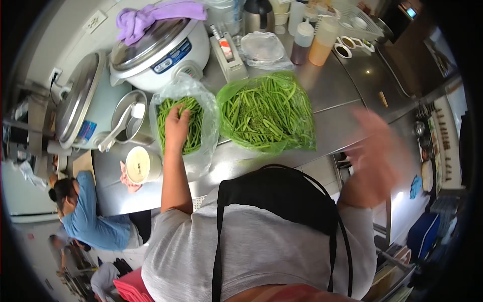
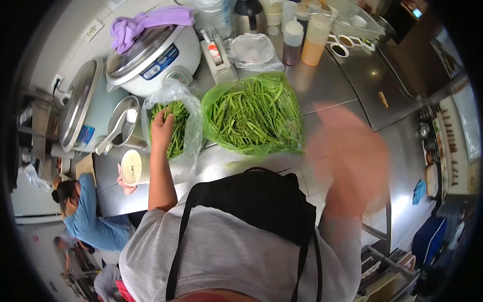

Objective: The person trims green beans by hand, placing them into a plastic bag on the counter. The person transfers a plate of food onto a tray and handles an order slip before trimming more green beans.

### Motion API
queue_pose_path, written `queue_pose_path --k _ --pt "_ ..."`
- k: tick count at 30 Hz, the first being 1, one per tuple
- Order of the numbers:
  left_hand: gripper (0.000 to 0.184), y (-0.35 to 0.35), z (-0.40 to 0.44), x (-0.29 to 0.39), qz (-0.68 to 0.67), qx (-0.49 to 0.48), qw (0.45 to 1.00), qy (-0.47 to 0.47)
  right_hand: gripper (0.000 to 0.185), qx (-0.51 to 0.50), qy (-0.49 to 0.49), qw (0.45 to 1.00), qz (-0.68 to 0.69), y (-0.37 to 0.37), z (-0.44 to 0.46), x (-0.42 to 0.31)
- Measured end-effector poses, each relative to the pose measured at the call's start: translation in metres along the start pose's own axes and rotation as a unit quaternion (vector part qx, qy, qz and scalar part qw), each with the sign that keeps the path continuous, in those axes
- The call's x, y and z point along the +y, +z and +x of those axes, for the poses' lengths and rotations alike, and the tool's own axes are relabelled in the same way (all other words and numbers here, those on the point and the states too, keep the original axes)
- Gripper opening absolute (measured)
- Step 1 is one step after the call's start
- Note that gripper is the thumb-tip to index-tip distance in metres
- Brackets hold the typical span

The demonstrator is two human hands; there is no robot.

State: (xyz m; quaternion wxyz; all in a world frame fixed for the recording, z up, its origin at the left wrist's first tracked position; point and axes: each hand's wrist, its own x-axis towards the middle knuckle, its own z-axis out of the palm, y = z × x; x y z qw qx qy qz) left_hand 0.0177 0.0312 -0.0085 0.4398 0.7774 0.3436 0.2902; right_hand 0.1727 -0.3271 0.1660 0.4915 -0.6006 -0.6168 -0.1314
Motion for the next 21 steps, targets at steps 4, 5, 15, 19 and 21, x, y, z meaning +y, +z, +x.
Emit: queue_pose_path --k 4,5,15,19,21 --pt "0.036 -0.013 -0.004 -0.042 0.206 0.111 0.972 0.009 0.02 -0.104 -0.357 0.928 -0.02 -0.062 0.003 -0.099" --pt "0.037 -0.009 -0.001 -0.048 0.234 0.132 0.963 0.035 0.022 -0.133 -0.392 0.91 -0.023 -0.063 0.004 -0.112" --pt "0.031 0.006 -0.005 -0.045 0.342 0.195 0.914 0.093 0.038 -0.203 -0.458 0.861 -0.087 -0.069 -0.014 -0.157" --pt "0.03 0.007 -0.006 -0.048 0.347 0.202 0.91 0.103 0.045 -0.208 -0.462 0.855 -0.107 -0.077 -0.026 -0.18" --pt "0.03 0.007 -0.006 -0.047 0.353 0.201 0.909 0.091 0.048 -0.211 -0.456 0.857 -0.119 -0.079 -0.031 -0.192"
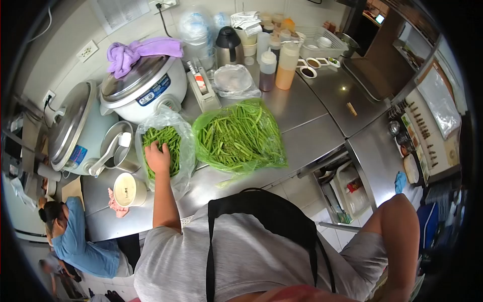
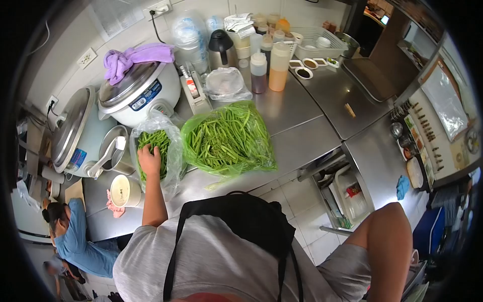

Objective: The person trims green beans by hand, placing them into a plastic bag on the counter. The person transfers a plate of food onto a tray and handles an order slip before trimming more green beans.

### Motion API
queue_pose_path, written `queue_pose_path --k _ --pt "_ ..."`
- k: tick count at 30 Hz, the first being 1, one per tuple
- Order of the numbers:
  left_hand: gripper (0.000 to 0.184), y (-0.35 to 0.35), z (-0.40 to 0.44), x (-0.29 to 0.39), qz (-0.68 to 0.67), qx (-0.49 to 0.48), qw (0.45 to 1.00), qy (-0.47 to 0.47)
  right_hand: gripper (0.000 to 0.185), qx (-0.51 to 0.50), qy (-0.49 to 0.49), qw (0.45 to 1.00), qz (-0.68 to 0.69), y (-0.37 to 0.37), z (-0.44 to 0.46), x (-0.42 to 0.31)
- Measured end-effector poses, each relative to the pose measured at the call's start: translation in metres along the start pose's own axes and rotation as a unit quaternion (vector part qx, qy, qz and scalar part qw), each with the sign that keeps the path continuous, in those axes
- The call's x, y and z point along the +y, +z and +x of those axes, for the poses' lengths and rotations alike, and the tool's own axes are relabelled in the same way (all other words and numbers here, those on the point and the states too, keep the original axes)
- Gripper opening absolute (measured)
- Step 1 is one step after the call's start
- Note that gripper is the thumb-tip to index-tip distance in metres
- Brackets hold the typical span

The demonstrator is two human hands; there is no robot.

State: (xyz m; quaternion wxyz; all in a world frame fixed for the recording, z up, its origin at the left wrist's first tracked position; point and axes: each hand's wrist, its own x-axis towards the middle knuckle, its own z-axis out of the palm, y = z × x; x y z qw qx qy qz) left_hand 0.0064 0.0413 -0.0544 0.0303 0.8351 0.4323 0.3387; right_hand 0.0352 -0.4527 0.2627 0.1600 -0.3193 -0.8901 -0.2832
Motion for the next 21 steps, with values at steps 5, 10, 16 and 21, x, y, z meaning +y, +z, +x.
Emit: queue_pose_path --k 5,10,16,21 --pt "0.031 -0.001 0.001 0.001 0.003 -0.015 1.0 -0.012 0.051 -0.002 0.031 0.999 0.019 -0.008 0.01 -0.024" --pt "0.031 0.001 0.004 0.0 0.003 -0.022 1.0 -0.002 0.042 0.025 0.062 0.996 0.061 -0.002 0.013 -0.028" --pt "0.031 0.007 0.015 -0.001 0.018 -0.045 0.999 -0.011 0.042 0.019 0.049 0.999 -0.001 0.012 0.007 -0.03" --pt "0.029 0.01 0.024 -0.003 -0.004 -0.064 0.998 -0.022 0.042 -0.003 0.066 0.998 0.015 0.016 -0.003 -0.022"
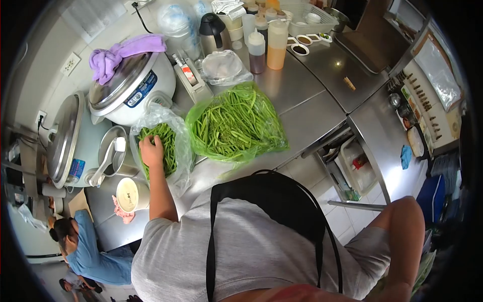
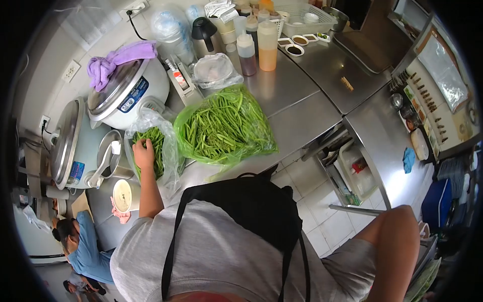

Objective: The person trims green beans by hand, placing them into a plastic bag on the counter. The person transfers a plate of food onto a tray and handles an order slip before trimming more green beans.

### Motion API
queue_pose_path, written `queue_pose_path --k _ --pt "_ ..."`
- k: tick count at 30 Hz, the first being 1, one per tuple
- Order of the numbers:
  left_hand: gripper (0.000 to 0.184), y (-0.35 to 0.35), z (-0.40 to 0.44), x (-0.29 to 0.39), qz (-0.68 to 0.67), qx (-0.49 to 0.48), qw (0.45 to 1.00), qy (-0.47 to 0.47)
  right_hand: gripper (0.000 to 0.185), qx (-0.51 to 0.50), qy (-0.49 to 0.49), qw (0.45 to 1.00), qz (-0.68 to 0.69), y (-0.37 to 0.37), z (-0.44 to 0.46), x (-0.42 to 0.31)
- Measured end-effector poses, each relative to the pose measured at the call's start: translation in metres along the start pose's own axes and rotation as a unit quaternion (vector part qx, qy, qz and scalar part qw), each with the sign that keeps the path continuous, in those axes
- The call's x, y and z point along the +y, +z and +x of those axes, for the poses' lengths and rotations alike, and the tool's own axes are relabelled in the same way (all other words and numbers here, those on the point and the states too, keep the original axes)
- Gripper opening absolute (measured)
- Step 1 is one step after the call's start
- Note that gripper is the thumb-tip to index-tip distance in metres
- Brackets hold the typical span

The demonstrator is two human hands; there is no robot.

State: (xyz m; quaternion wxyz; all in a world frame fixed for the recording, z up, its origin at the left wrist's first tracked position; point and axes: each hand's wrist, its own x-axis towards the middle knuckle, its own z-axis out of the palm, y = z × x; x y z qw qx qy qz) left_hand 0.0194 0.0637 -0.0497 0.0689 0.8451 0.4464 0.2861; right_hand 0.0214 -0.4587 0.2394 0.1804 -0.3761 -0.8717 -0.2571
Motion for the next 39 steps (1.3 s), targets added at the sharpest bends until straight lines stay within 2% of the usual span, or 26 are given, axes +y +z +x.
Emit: queue_pose_path --k 12,13,16,17,20,23,28,31,33,35,36,37,39 --pt "0.029 0.002 0.001 -0.002 0.008 0.009 1.0 0.013 0.044 -0.025 0.012 0.999 0.045 0.008 -0.025 0.024" --pt "0.034 -0.003 0.002 0.002 0.007 -0.025 1.0 -0.007 0.045 -0.024 0.011 0.998 0.049 0.009 -0.026 0.025" --pt "0.041 -0.005 0.009 0.008 0.015 -0.015 0.999 0.035 0.046 -0.023 0.011 0.998 0.06 0.009 -0.031 0.028" --pt "0.046 -0.001 0.012 0.01 0.069 0.014 0.996 0.052 0.046 -0.024 0.014 0.997 0.065 0.01 -0.031 0.029" --pt "0.054 0.011 0.04 0.012 -0.158 -0.113 0.98 0.045 0.047 -0.029 0.022 0.997 0.067 0.011 -0.031 0.03" --pt "0.063 -0.004 0.054 0.052 -0.382 -0.197 0.897 -0.103 0.048 -0.03 0.034 0.996 0.071 0.013 -0.034 0.032" --pt "0.07 -0.001 0.078 0.076 -0.367 -0.247 0.891 -0.101 0.05 0.004 0.089 0.993 0.075 0.009 -0.047 0.029" --pt "0.07 0.0 0.081 0.079 -0.333 -0.247 0.904 -0.105 0.052 0.1 0.188 0.973 0.089 -0.002 -0.069 0.023" --pt "0.071 0.01 0.087 0.069 -0.309 -0.253 0.913 -0.086 0.053 0.249 0.314 0.908 0.126 0.007 -0.098 0.02" --pt "0.069 0.017 0.089 0.06 -0.279 -0.243 0.927 -0.065 0.054 0.441 0.382 0.78 0.227 0.039 -0.125 0.028" --pt "0.069 0.016 0.089 0.056 -0.274 -0.279 0.918 -0.072 0.054 0.52 0.374 0.712 0.287 0.058 -0.137 0.039" --pt "0.069 0.023 0.089 0.05 -0.289 -0.273 0.915 -0.068 0.055 0.581 0.352 0.651 0.339 0.079 -0.149 0.05" --pt "0.073 0.018 0.085 0.047 -0.292 -0.296 0.903 -0.108 0.056 0.629 0.318 0.577 0.413 0.118 -0.166 0.072"
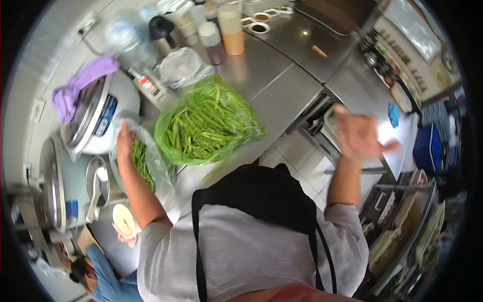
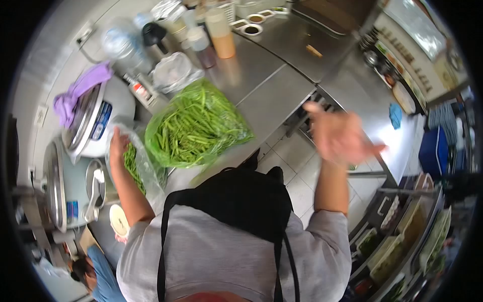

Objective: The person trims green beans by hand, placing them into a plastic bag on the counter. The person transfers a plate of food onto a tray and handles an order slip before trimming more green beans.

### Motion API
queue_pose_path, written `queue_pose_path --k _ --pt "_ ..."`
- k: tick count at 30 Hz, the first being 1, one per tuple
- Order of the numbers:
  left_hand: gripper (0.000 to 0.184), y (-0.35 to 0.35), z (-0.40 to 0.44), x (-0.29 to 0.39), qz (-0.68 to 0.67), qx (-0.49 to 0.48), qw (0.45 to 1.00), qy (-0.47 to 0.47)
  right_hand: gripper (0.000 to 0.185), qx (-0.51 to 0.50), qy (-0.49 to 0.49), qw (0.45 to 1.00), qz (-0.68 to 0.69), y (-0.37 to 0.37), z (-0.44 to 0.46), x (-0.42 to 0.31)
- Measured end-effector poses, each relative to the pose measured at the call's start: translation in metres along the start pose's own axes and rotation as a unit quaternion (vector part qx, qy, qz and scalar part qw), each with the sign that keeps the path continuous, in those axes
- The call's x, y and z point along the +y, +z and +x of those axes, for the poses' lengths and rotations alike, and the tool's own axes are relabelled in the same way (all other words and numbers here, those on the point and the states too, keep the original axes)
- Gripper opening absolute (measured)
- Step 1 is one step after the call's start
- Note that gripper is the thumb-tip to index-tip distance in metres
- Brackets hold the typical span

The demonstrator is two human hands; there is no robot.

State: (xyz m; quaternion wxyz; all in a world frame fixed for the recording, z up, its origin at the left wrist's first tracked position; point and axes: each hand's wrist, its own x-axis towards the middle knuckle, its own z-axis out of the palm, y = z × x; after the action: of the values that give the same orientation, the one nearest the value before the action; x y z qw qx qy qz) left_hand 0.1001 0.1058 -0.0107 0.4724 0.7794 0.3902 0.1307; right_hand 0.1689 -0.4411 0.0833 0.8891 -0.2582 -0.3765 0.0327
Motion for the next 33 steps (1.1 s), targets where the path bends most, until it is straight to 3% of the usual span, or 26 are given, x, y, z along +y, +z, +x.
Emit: queue_pose_path --k 5,9,11,12,13,14,16,17,18,19,20,21,22,23,25,28,29,31,33 --pt "0.079 -0.009 -0.033 0.022 0.056 0.007 0.998 -0.026 0.058 0.029 0.028 0.997 0.063 -0.02 -0.01 0.037" --pt "0.071 -0.02 -0.037 0.024 0.1 0.004 0.995 -0.028 0.07 0.036 0.028 0.993 0.106 -0.031 -0.023 0.04" --pt "0.066 -0.027 -0.035 0.023 0.163 0.013 0.986 -0.02 0.069 0.041 0.061 0.994 0.078 -0.043 -0.036 0.041" --pt "0.059 -0.029 -0.031 0.014 0.206 0.063 0.975 0.049 0.068 0.042 0.081 0.993 0.068 -0.051 -0.046 0.044" --pt "0.057 -0.029 -0.043 0.024 0.226 0.094 0.967 0.07 0.067 0.11 0.163 0.98 0.021 -0.065 -0.065 0.048" --pt "0.055 -0.023 -0.064 0.045 0.246 0.127 0.957 0.089 0.066 0.173 0.245 0.953 -0.026 -0.084 -0.092 0.053" --pt "0.05 -0.023 -0.067 0.052 0.238 0.172 0.948 0.126 0.064 0.232 0.461 0.85 -0.109 -0.125 -0.161 0.071" --pt "0.047 -0.022 -0.07 0.054 0.215 0.18 0.945 0.166 0.065 0.234 0.545 0.805 -0.014 -0.136 -0.199 0.076" --pt "0.044 -0.018 -0.078 0.065 0.184 0.171 0.952 0.175 0.067 0.281 0.569 0.766 0.103 -0.147 -0.248 0.088" --pt "0.041 -0.012 -0.087 0.075 0.155 0.16 0.957 0.184 0.068 0.328 0.607 0.717 0.099 -0.139 -0.282 0.101" --pt "0.038 -0.007 -0.089 0.077 0.126 0.141 0.96 0.207 0.068 0.348 0.64 0.673 -0.124 -0.093 -0.261 0.09" --pt "0.035 -0.002 -0.09 0.079 0.098 0.119 0.961 0.23 0.061 0.39 0.639 0.661 -0.054 -0.076 -0.258 0.089" --pt "0.032 0.01 -0.095 0.087 0.076 0.091 0.964 0.237 0.057 0.132 0.683 0.661 -0.281 -0.133 -0.33 0.106" --pt "0.031 0.023 -0.087 0.081 0.058 0.054 0.961 0.265 0.053 -0.106 0.63 0.577 -0.509 -0.19 -0.402 0.123" --pt "0.028 0.053 -0.09 0.091 0.064 -0.031 0.956 0.284 0.044 0.014 0.679 0.444 -0.585 -0.149 -0.315 0.091" --pt "0.026 0.101 -0.096 0.11 0.173 -0.113 0.915 0.347 0.033 0.14 0.509 0.476 -0.703 -0.142 -0.224 0.096" --pt "0.024 0.118 -0.093 0.109 0.148 -0.153 0.91 0.355 0.031 0.14 0.458 0.492 -0.727 -0.134 -0.19 0.099" --pt "0.024 0.143 -0.097 0.113 0.286 -0.221 0.852 0.379 0.029 0.129 0.381 0.568 -0.719 -0.102 -0.122 0.106" --pt "0.028 0.163 -0.116 0.116 0.317 -0.32 0.827 0.337 0.029 0.092 0.318 0.629 -0.704 -0.081 -0.082 0.125"
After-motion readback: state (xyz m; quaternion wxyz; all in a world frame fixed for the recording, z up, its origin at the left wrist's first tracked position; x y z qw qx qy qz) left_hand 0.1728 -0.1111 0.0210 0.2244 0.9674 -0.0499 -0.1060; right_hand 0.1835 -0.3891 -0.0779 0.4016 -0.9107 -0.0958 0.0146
